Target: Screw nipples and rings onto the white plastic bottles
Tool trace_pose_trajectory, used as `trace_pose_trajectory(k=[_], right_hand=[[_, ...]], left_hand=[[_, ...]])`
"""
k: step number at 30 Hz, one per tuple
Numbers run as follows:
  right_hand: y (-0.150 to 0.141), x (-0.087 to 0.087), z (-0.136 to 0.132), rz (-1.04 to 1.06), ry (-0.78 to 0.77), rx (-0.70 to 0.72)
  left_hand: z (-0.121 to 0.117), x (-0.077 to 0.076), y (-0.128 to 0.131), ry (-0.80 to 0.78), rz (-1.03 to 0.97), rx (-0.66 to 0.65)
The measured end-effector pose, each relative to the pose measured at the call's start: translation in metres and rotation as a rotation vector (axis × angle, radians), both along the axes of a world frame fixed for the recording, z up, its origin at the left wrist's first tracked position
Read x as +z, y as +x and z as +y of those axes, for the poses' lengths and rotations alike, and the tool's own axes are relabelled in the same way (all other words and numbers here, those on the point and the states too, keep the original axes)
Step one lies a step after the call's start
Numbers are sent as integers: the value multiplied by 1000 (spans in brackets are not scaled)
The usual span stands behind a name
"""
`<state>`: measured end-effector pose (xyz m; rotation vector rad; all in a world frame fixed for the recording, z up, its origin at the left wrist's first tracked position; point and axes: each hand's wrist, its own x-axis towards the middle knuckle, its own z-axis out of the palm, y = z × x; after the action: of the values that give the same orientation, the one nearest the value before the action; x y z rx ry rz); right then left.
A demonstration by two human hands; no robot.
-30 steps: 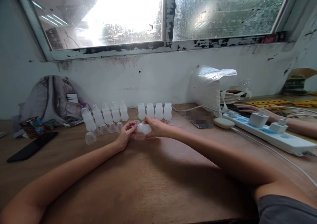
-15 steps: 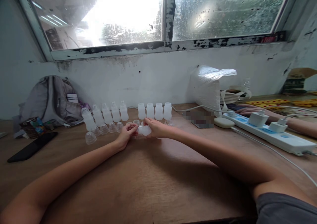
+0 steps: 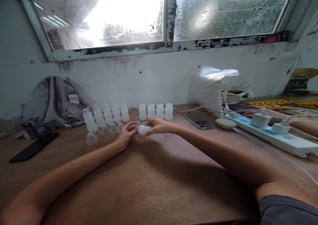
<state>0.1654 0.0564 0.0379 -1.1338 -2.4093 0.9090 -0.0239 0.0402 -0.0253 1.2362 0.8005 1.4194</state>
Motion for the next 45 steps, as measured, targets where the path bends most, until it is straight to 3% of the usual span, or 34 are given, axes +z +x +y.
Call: trace_pose_trajectory(k=[2,4,7,9,14,18,24,28,33,39,45], right_hand=[[3,2,2,70,-279,3],[5,1,4,135,-460,-8],[3,-3,4,213,-476,-13],[1,-5,3,196,-351,-20],[-1,-8,3,-33,197,-26],[-2,-13,4,-71,508,-16],[-3,-18,5,-158,817,38],[-1,-20,7,-171,904,49],[-1,-16,1,-143,838,48],[-7,-16,-7,-132,595,-38],[-5,-9,-9,-14,283,92]], left_hand=[[-1,2,0,18,-16,-8],[-1,2,1,20,-30,-9],[1,0,1,1,-39,5],[3,-1,1,-21,-42,3],[3,-1,2,-74,-76,-26],[0,4,3,-96,-123,-57],[-4,8,3,-109,-126,-106],[-5,8,3,-96,-127,-118],[-6,8,3,-81,-107,-120],[-4,7,-1,-45,-33,-110],[-13,8,-4,-3,117,-69]])
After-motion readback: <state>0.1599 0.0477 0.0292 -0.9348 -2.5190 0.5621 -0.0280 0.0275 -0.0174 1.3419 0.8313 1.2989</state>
